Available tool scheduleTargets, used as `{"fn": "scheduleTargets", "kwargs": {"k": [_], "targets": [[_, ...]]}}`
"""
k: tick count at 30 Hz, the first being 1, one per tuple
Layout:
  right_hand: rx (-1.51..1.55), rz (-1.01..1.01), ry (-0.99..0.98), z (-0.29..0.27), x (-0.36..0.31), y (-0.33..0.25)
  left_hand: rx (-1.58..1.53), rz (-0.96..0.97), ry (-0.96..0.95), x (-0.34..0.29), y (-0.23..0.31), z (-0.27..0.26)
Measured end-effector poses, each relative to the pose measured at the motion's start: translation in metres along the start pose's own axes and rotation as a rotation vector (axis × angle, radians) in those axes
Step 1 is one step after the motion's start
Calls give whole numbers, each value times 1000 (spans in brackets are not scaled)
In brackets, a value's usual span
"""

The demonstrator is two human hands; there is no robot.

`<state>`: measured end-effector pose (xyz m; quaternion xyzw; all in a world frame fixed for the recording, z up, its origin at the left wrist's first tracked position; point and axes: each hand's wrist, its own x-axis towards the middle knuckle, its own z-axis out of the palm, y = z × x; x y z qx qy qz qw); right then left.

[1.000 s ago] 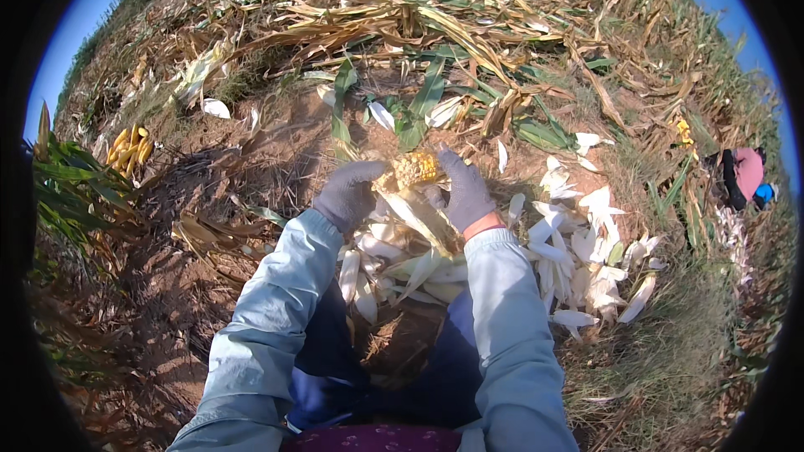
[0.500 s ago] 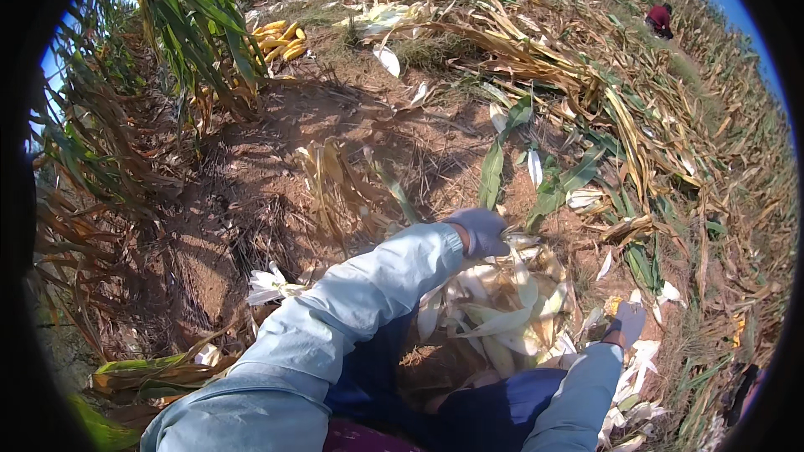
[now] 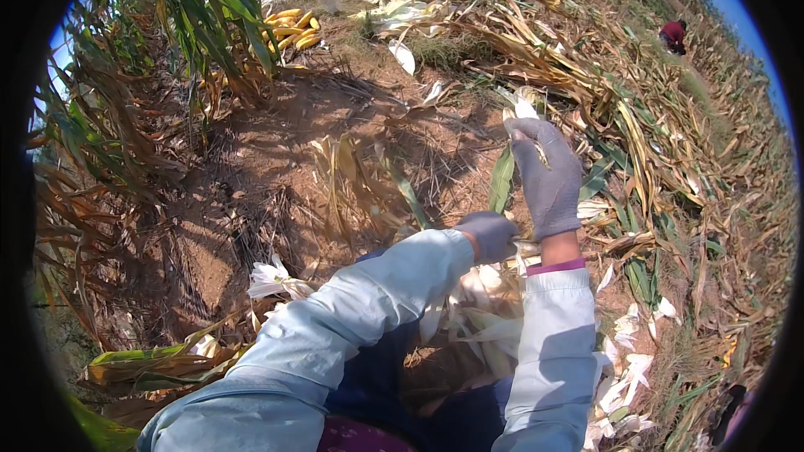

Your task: The person sits on the ground in a cornfield and shucks corn cobs by hand. They repeatedly remove the husks from each cob and place the shucked corn into a pile on their lap.

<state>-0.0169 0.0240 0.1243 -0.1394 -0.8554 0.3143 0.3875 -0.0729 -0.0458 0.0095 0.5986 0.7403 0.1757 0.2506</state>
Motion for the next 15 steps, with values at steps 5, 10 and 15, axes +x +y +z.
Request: {"fn": "scheduleTargets", "kwargs": {"k": [5,10,15], "targets": [[94,418,-329,-24,-100,53,-649,-83,241,26,-35,15],[-399,448,-242,-59,-158,68,-1321,-33,-249,-9,36,-21],[-685,597,57,-199,-288,102,-693,179,-157,-33,51,-11]]}}
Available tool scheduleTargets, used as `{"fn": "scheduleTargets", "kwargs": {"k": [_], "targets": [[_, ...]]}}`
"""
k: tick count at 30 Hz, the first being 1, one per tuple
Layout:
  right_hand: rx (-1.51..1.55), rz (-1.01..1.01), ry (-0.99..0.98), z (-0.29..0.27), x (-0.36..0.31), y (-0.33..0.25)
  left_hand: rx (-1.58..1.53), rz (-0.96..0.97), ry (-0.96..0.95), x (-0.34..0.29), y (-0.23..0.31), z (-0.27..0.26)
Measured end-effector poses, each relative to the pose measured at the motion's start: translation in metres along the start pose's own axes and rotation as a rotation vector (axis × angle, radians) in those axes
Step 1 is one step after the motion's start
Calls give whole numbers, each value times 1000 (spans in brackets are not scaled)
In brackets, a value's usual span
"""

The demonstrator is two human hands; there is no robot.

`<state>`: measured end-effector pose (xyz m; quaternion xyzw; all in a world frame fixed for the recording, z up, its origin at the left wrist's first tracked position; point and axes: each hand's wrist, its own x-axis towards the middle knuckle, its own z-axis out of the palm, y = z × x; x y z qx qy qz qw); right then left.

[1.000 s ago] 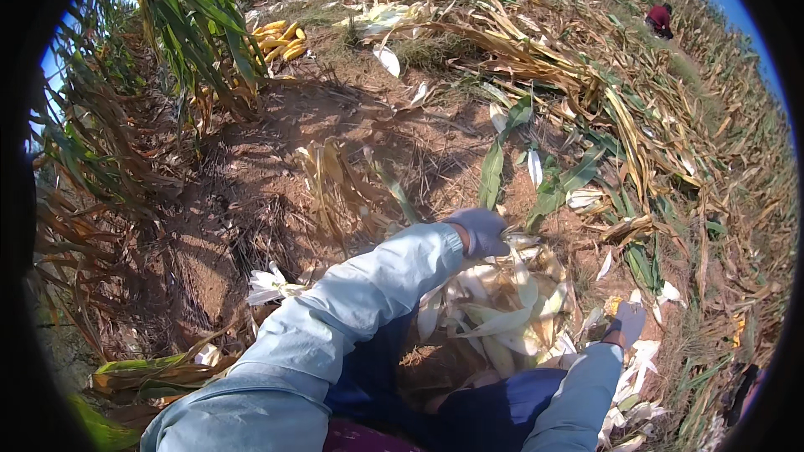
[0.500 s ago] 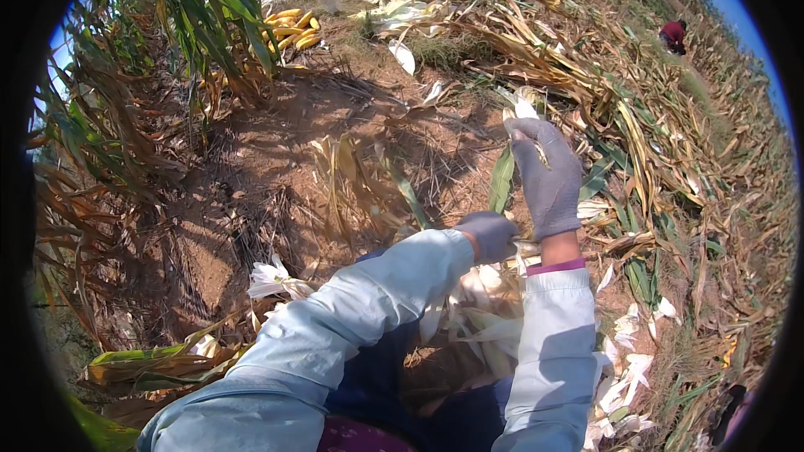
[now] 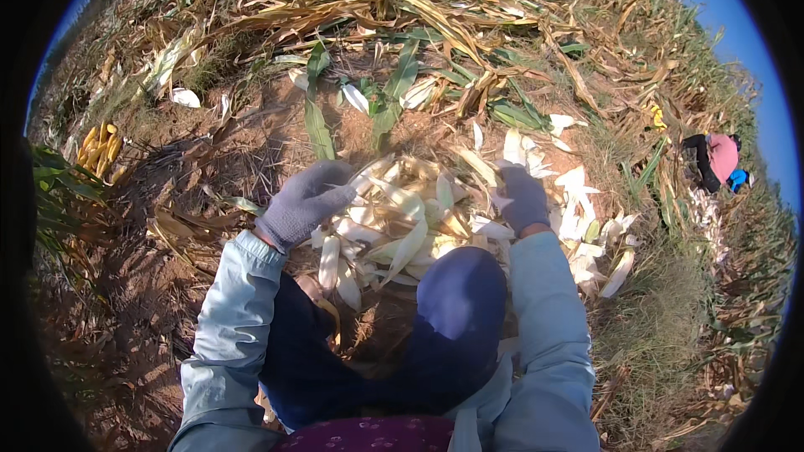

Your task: The person sits on the ground in a cornfield and shucks corn cobs by hand. They repeatedly remove the husks from each cob and place the shucked corn into a pile on their lap.

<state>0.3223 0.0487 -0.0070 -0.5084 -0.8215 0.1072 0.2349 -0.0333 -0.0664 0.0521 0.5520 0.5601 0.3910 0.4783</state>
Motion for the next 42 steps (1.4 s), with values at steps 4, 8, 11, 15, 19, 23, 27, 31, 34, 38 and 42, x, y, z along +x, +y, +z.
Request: {"fn": "scheduleTargets", "kwargs": {"k": [4,8,11,15,19,23,27,31,34,38,42], "targets": [[-583,583,-358,-66,-99,105,301,448,-230,-42,57,42],[247,863,-139,-58,-163,204,215,791,-532,-85,98,111],[361,764,-95,-62,-116,111,127,937,-656,-92,104,126],[364,414,-199,-38,-39,52,96,978,-669,-80,99,119],[364,303,-322,-17,9,6,75,1030,-653,-70,95,111],[109,-40,-417,7,14,-19,80,1083,-600,-62,97,99],[-163,-91,-594,9,13,-20,96,1144,-313,-42,88,68],[31,-134,-449,32,-2,0,200,387,70,-2,41,67],[-143,-86,-504,29,3,-1,317,315,41,13,31,60],[-250,-118,-463,39,4,29,174,376,80,23,19,63],[-76,-4,-515,45,1,52,167,329,81,22,21,60]]}}
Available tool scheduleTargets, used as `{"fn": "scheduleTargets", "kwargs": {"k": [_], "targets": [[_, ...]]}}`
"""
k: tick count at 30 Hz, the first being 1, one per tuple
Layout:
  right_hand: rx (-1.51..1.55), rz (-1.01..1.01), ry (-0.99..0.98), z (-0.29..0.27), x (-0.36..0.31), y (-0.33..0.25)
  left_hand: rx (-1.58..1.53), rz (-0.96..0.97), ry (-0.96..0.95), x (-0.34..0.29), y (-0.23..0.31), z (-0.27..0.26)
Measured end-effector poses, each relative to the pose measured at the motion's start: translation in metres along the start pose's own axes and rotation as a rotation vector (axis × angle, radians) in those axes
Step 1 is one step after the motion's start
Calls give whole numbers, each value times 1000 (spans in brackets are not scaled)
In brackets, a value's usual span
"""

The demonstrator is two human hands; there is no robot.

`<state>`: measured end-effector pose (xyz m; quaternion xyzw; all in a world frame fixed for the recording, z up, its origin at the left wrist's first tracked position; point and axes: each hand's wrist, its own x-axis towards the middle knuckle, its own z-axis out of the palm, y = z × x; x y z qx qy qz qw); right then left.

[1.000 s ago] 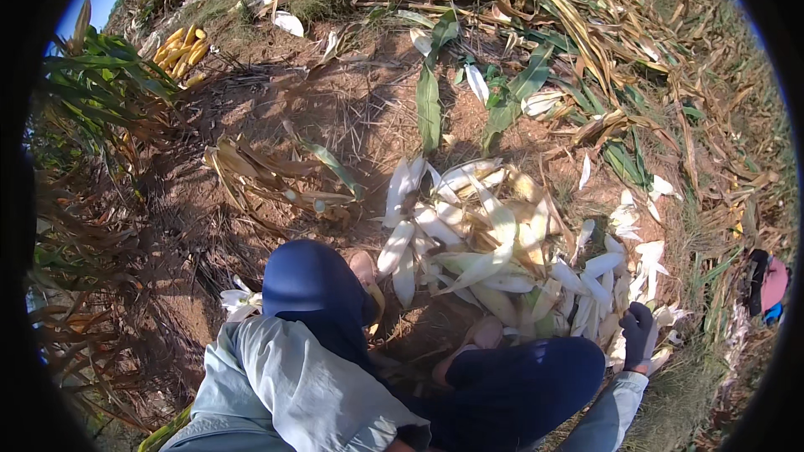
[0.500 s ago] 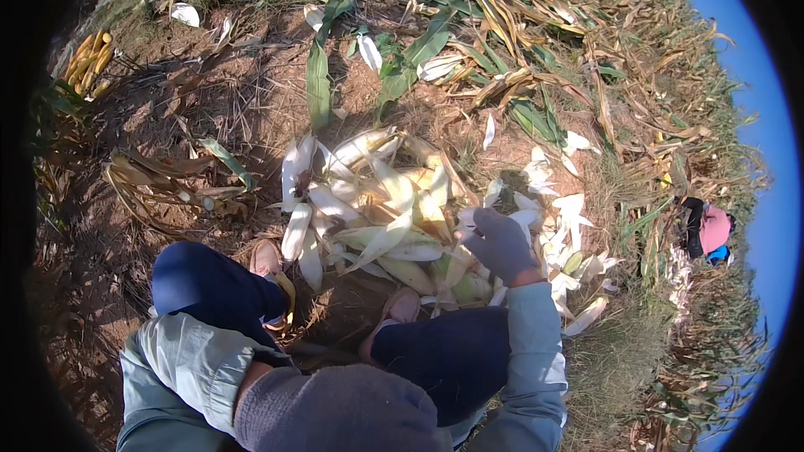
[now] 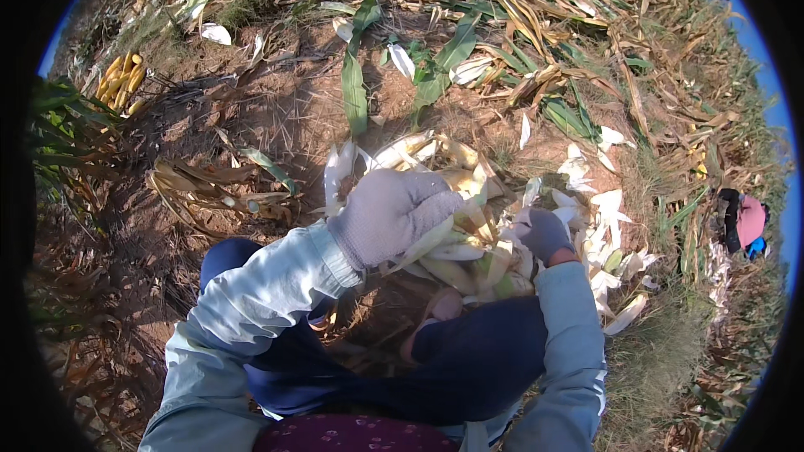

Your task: The person sits on the ground in a cornfield and shucks corn cobs by hand. They repeatedly remove the husks from each cob and place the shucked corn into a pile on their lap.

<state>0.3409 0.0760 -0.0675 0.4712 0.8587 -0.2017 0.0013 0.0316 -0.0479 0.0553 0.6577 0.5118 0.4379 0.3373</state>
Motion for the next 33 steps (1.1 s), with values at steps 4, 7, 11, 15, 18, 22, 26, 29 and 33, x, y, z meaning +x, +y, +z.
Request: {"fn": "scheduleTargets", "kwargs": {"k": [4,7,11,15,18,22,26,29,33], "targets": [[52,163,-45,-1,-5,-15,237,12,-24,1,-4,3],[-86,135,-28,6,-4,1,872,77,-306,9,-6,5],[-44,239,122,12,-1,37,-17,-324,-442,2,-57,19],[104,617,305,40,-29,111,-569,-487,-282,3,-33,14],[-8,864,203,90,-75,146,-308,-326,-266,-3,-40,26],[-17,1054,-127,146,-121,155,-37,-306,-372,0,-26,28],[94,1038,-128,176,-121,145,18,-319,-358,2,-10,33],[140,956,4,190,-111,142,22,-354,-378,8,-9,39],[199,928,126,199,-91,144,20,-372,-362,13,-20,43]]}}
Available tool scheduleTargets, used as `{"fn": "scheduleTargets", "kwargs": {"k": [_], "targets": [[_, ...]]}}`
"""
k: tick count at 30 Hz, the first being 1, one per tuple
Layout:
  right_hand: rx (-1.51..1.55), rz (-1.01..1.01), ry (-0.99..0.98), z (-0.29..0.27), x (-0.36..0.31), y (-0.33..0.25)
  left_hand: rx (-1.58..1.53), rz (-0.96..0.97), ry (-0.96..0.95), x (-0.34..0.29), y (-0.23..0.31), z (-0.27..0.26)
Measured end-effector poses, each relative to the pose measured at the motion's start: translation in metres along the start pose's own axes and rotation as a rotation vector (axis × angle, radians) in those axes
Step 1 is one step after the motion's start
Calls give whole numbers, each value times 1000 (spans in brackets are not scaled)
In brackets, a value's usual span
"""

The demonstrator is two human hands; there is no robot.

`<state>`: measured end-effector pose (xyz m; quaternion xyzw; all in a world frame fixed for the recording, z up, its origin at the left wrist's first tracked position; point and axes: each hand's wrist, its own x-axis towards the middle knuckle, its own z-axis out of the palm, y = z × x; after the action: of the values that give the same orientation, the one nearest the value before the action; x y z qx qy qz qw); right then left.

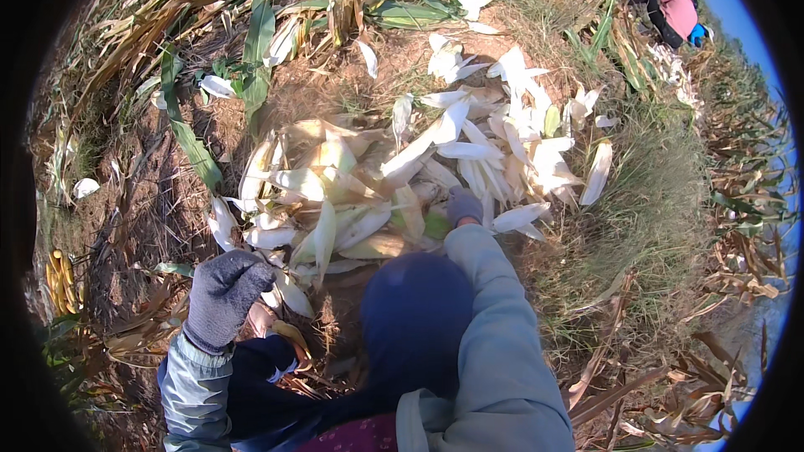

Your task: The person sits on the ground in a cornfield and shucks corn cobs by hand. They repeatedly remove the husks from each cob and place the shucked corn into a pile on their lap.

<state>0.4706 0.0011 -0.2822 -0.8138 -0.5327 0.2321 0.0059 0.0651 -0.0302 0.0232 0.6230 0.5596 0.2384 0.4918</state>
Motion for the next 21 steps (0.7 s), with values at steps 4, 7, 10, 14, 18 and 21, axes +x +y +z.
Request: {"fn": "scheduleTargets", "kwargs": {"k": [4,7,10,14,18,21], "targets": [[-6,22,-27,6,27,-7,80,-73,24,5,2,0],[-41,88,-161,16,51,-1,102,-100,26,12,0,2],[-23,163,-259,16,58,5,138,-122,42,16,-3,2],[42,132,-361,14,75,19,171,-124,60,20,-2,2],[213,247,-255,34,83,41,212,-77,64,23,-3,4],[77,334,-239,38,73,20,225,-73,71,24,0,6]]}}
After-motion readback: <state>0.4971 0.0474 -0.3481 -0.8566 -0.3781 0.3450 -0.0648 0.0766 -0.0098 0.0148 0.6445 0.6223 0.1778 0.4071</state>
